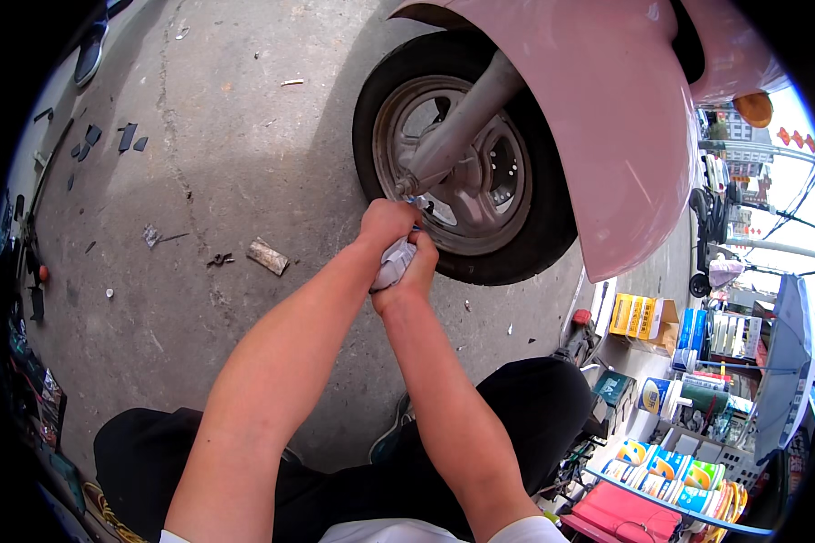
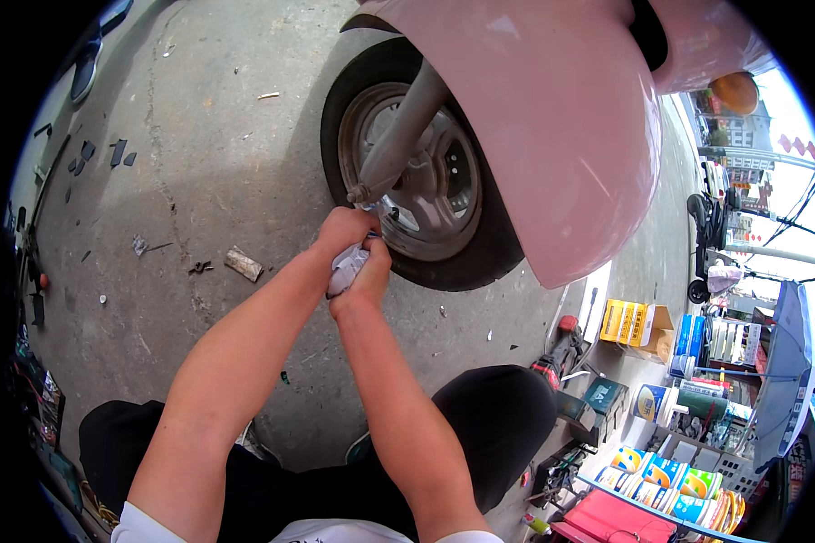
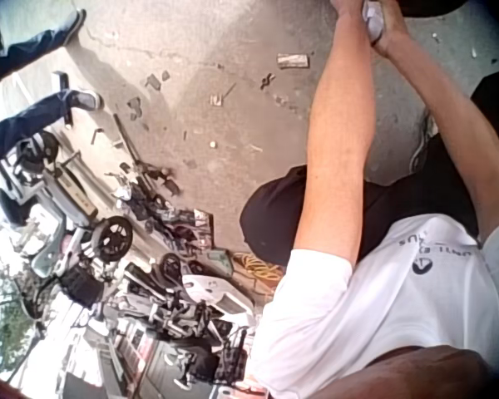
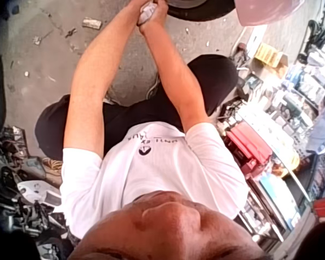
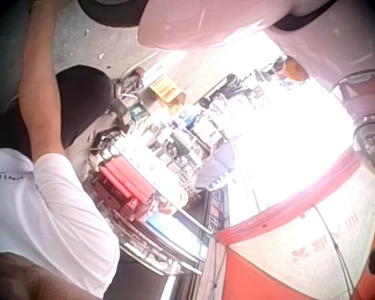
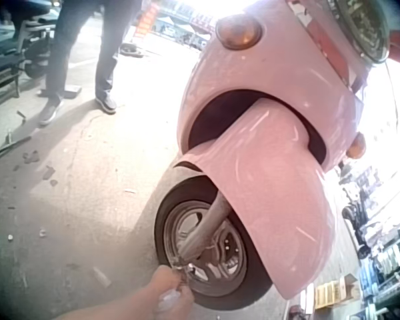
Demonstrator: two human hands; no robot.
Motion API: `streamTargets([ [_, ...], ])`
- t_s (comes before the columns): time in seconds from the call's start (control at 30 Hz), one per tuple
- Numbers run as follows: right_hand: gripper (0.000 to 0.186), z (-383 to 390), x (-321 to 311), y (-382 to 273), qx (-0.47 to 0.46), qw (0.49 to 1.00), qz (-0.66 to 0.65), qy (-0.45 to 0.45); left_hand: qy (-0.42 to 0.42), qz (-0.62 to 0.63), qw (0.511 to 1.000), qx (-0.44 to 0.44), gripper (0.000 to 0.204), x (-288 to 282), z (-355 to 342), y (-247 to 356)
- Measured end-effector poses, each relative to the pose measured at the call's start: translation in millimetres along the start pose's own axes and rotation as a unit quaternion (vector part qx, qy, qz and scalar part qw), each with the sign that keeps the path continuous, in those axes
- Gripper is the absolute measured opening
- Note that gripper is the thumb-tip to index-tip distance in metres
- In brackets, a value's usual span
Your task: The person retrieves a bottle of lubricant and a cloth, then kneels beside a pink scooter. They remove the valve cap from the front tire, apply lubricant to the valve stem, and reattach the cap.
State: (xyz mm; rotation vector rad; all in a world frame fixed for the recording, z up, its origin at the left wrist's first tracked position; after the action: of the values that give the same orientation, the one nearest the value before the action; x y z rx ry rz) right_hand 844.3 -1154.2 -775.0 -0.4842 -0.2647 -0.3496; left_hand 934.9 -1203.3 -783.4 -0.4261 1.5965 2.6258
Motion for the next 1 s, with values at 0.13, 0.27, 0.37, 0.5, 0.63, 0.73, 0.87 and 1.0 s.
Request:
streamTargets([
  [0.13,0.021,2,2,5,0.024,0.999,0.021,-0.012,0.007,0.068,0.997,-0.043,0.024,-3,3,-6],
  [0.27,0.025,6,10,12,0.092,0.99,0.024,-0.106,0.007,0.105,0.994,-0.034,0.027,-5,8,0],
  [0.37,0.026,19,14,16,0.125,0.984,0.05,-0.121,-0.014,0.124,0.992,-0.024,0.029,-2,6,-4],
  [0.5,0.026,27,11,20,0.149,0.979,0.057,-0.128,-0.028,0.238,0.968,-0.079,0.028,7,13,-10],
  [0.63,0.025,32,12,18,0.161,0.97,0.096,-0.156,-0.04,0.249,0.967,-0.027,0.025,5,7,-6],
  [0.73,0.026,32,6,17,0.163,0.973,0.099,-0.133,-0.036,0.292,0.954,-0.05,0.023,10,8,-10],
  [0.87,0.03,26,-5,16,0.154,0.975,0.117,-0.108,-0.046,0.362,0.928,-0.075,0.021,12,16,-9],
  [1.0,0.028,32,-7,11,0.14,0.977,0.136,-0.089,-0.049,0.395,0.91,-0.113,0.021,17,18,-13],
])
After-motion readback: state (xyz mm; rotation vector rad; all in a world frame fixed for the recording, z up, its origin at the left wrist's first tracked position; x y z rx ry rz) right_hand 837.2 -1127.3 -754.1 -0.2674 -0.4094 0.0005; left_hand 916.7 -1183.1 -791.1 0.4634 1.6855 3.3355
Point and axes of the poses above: each hand's wrist, its own z-axis away from the middle knuckle, its own x-axis out of the palm, y = z × x, the point moved 10 cm from there along -z, towards the middle knuckle, and after that the axes turned 9 degrees about x, right-handed, at the moved point
